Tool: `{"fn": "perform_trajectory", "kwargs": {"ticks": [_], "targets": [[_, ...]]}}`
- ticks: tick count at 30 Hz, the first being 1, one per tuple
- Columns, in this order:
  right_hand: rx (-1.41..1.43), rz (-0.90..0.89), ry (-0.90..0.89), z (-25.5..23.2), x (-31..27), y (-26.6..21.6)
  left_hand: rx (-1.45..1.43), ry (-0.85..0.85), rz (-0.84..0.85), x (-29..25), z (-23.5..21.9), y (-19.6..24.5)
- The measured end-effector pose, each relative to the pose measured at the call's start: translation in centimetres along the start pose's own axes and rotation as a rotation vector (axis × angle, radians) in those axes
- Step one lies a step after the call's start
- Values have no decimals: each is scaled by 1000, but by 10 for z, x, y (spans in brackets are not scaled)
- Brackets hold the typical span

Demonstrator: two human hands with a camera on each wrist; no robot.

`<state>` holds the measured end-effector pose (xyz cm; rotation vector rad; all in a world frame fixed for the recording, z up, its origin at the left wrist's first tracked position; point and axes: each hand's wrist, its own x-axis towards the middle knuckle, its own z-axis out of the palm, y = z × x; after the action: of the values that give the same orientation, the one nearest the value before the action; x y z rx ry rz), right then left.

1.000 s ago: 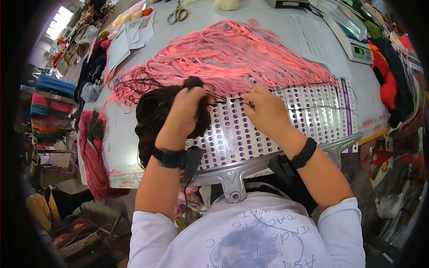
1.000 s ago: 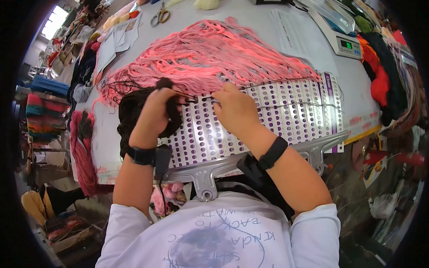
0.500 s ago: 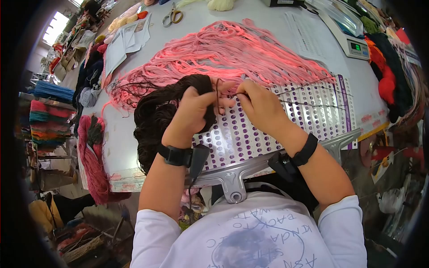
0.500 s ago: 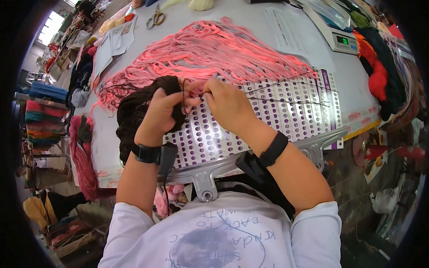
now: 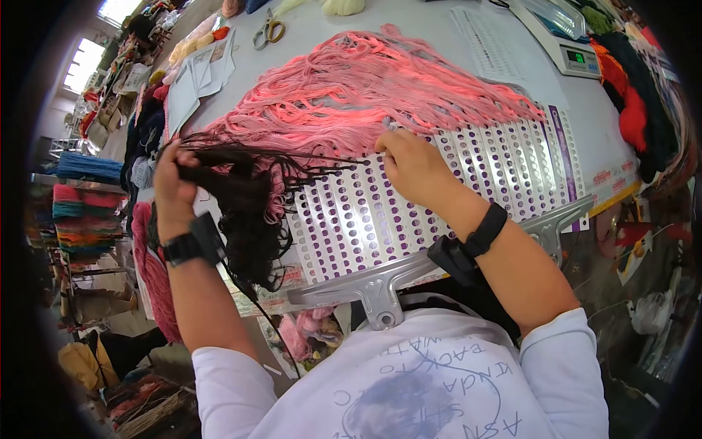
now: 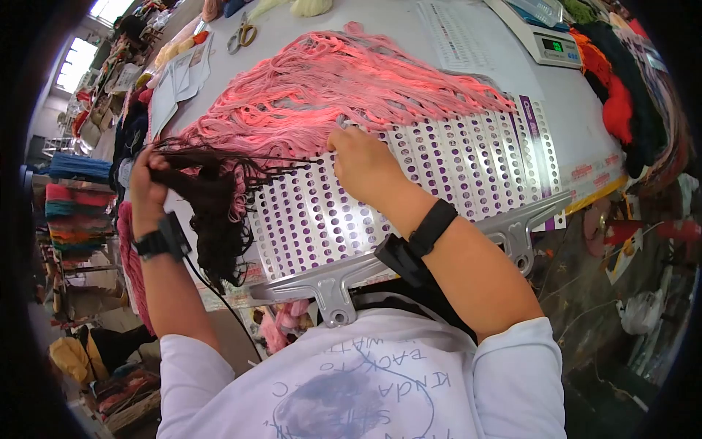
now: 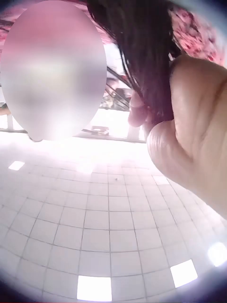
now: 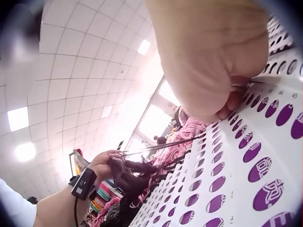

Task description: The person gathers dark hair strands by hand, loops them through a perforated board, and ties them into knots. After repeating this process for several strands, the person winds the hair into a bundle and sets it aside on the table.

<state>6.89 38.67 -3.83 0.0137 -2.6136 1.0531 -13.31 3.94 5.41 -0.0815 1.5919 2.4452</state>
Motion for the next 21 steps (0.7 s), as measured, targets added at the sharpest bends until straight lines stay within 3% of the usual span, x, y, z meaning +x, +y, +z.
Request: {"fn": "perform_trajectory", "kwargs": {"ticks": [2,4,6,7,9,11,13,16,18,21], "targets": [[-11,13,-2,2,0,-1,262,378,351,4,-1,15],[-30,23,6,-1,3,-3,554,427,585,-2,5,8],[88,155,-40,-6,2,-11,571,182,438,-36,43,-10],[91,147,-37,-9,3,-19,460,42,301,-57,66,-21],[456,263,-9,-17,3,-41,105,-213,8,-96,103,-41],[560,224,-12,-30,3,-76,-152,-430,-244,-125,127,-55],[657,186,0,-38,1,-96,-210,-496,-333,-143,142,-64],[865,186,-134,-40,-5,-110,-217,-556,-376,-156,154,-74],[1019,346,-166,-41,-9,-115,-214,-558,-392,-161,154,-75],[1084,369,-156,-45,-14,-118,-266,-513,-419,-165,154,-74]]}}
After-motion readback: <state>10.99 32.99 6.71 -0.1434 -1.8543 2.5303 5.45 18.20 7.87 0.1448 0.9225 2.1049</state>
